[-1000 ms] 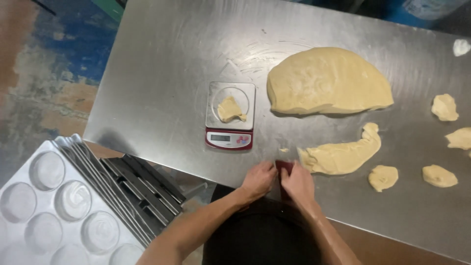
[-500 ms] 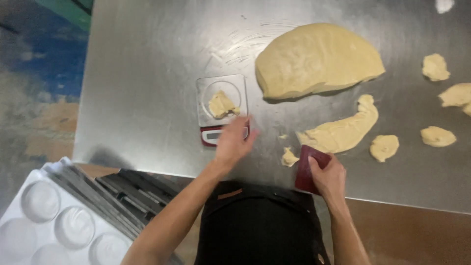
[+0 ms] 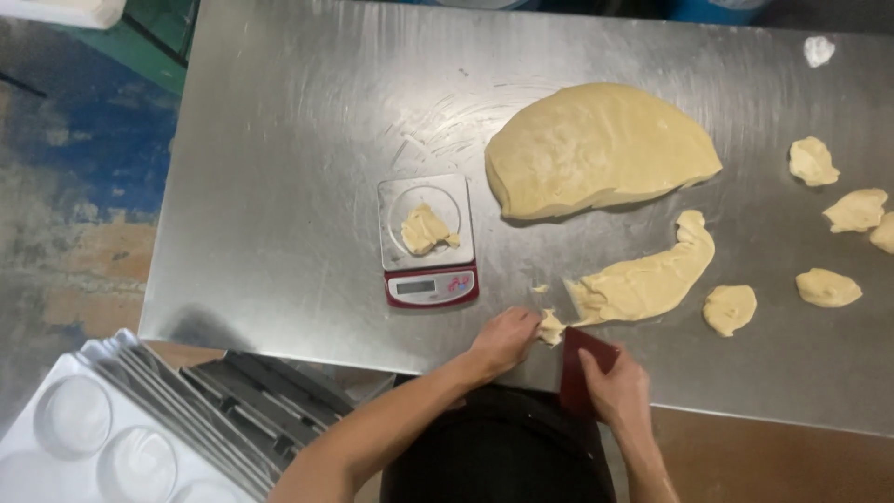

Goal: Weighing portions of dough on a digital scale and rolling them into uniform rounds on a stainless steel surface.

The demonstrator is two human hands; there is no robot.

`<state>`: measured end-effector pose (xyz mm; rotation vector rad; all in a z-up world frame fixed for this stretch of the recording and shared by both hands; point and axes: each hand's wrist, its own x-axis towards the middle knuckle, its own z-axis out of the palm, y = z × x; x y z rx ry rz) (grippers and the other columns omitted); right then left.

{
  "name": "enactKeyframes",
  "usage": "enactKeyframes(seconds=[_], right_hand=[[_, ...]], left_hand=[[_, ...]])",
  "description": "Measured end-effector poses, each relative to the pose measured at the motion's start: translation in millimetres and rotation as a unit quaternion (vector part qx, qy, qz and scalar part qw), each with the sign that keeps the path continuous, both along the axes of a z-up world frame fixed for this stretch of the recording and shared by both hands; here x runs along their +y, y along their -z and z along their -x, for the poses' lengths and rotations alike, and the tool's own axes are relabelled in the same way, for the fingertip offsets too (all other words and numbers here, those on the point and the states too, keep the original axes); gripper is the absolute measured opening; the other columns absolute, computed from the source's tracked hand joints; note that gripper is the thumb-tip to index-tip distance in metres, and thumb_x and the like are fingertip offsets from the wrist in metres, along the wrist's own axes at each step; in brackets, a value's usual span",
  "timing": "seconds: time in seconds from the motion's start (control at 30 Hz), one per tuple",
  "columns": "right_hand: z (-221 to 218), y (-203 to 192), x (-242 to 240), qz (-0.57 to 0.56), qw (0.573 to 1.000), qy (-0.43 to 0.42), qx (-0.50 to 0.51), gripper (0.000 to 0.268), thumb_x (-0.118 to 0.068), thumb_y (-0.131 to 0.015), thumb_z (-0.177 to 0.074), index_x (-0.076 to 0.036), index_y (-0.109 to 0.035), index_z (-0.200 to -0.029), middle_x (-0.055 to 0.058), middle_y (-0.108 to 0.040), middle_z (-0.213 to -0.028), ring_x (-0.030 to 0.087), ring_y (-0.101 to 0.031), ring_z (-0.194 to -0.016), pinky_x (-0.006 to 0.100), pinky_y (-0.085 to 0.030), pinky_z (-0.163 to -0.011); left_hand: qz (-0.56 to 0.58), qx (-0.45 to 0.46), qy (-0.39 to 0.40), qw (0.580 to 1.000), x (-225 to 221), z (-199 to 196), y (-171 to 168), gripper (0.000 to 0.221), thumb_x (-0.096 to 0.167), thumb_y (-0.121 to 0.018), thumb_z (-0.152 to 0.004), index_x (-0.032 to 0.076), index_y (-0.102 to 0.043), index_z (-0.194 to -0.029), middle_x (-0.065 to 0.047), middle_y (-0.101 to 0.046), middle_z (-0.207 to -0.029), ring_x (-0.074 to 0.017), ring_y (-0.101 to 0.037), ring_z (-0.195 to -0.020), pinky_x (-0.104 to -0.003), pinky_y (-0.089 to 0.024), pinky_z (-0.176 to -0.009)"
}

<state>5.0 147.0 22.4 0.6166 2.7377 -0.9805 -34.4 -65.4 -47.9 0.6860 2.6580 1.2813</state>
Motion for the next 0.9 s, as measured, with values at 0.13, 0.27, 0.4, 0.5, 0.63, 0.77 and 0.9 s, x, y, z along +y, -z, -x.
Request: enactKeyframes(seconds=[0.13, 0.27, 0.4, 0.5, 0.63, 0.77, 0.9], right_hand=[[4, -8, -31, 0.013, 1.0, -0.025, -0.004, 0.039, -0.034, -0.076, -0.086, -0.002, -0.072, -0.109, 0.024, -0.076, -0.097, 0.039, -0.076, -0.095, 0.046, -0.06, -0.079], [20, -32, -55, 0.031, 0.998, -0.058, 0.008, 0.037, -0.032, -0.074, -0.086, -0.003, -0.071, -0.109, 0.023, -0.076, -0.098, 0.041, -0.073, -0.096, 0.048, -0.057, -0.079], [33, 9, -53, -0.006, 0.997, -0.077, 0.004, 0.036, -0.032, -0.074, -0.085, -0.002, -0.073, -0.105, 0.024, -0.075, -0.098, 0.043, -0.072, -0.096, 0.049, -0.056, -0.081], [53, 11, -57, 0.002, 0.996, -0.074, -0.054, 0.041, -0.035, -0.076, -0.087, 0.002, -0.074, -0.103, 0.027, -0.074, -0.098, 0.043, -0.072, -0.097, 0.048, -0.058, -0.081], [55, 15, -53, 0.0, 0.996, -0.087, -0.024, 0.039, -0.032, -0.075, -0.086, 0.001, -0.074, -0.106, 0.026, -0.075, -0.096, 0.042, -0.074, -0.095, 0.048, -0.058, -0.082], [47, 10, -51, 0.015, 0.997, -0.071, -0.004, 0.039, -0.033, -0.076, -0.085, 0.001, -0.075, -0.105, 0.025, -0.076, -0.098, 0.042, -0.072, -0.097, 0.047, -0.057, -0.083], [49, -2, -51, 0.017, 0.996, -0.066, -0.055, 0.04, -0.034, -0.075, -0.088, 0.0, -0.074, -0.109, 0.025, -0.076, -0.1, 0.041, -0.073, -0.097, 0.046, -0.057, -0.084]], left_hand=[[-0.019, 0.016, -0.026, 0.999, -3, -6, -2, 0.014, 0.013, -0.06, -0.097, 0.002, -0.061, -0.107, -0.017, -0.063, -0.099, -0.0395, -0.062, -0.098, -0.049, -0.052, -0.082], [0.015, 0.015, -0.007, 1.0, -5, -14, 3, 0.012, 0.011, -0.062, -0.094, 0.003, -0.063, -0.103, -0.017, -0.062, -0.097, -0.039, -0.062, -0.097, -0.049, -0.053, -0.081], [0.07, 0.072, 0.036, 0.994, -10, -16, 23, 0.013, 0.008, -0.061, -0.087, 0.004, -0.061, -0.099, -0.015, -0.062, -0.101, -0.0359, -0.064, -0.102, -0.045, -0.055, -0.087], [0.105, -0.028, -0.027, 0.994, -25, -3, -22, 0.014, 0.017, -0.062, -0.094, 0.004, -0.063, -0.101, -0.017, -0.063, -0.102, -0.0386, -0.063, -0.095, -0.05, -0.052, -0.08], [0.089, 0.037, -0.166, 0.981, -84, 44, -79, 0.034, 0.029, -0.065, -0.093, 0.002, -0.061, -0.114, -0.017, -0.063, -0.109, -0.0364, -0.062, -0.103, -0.049, -0.051, -0.088], [0.104, 0.122, -0.338, 0.927, -137, 82, -63, 0.045, 0.034, -0.07, -0.09, 0.007, -0.061, -0.125, -0.018, -0.056, -0.132, -0.0384, -0.054, -0.12, -0.052, -0.044, -0.098], [0.193, 0.095, -0.356, 0.909, -153, 107, -40, 0.024, 0.029, -0.069, -0.095, 0.022, -0.063, -0.117, -0.017, -0.045, -0.155, -0.0401, -0.04, -0.145, -0.054, -0.037, -0.116]])
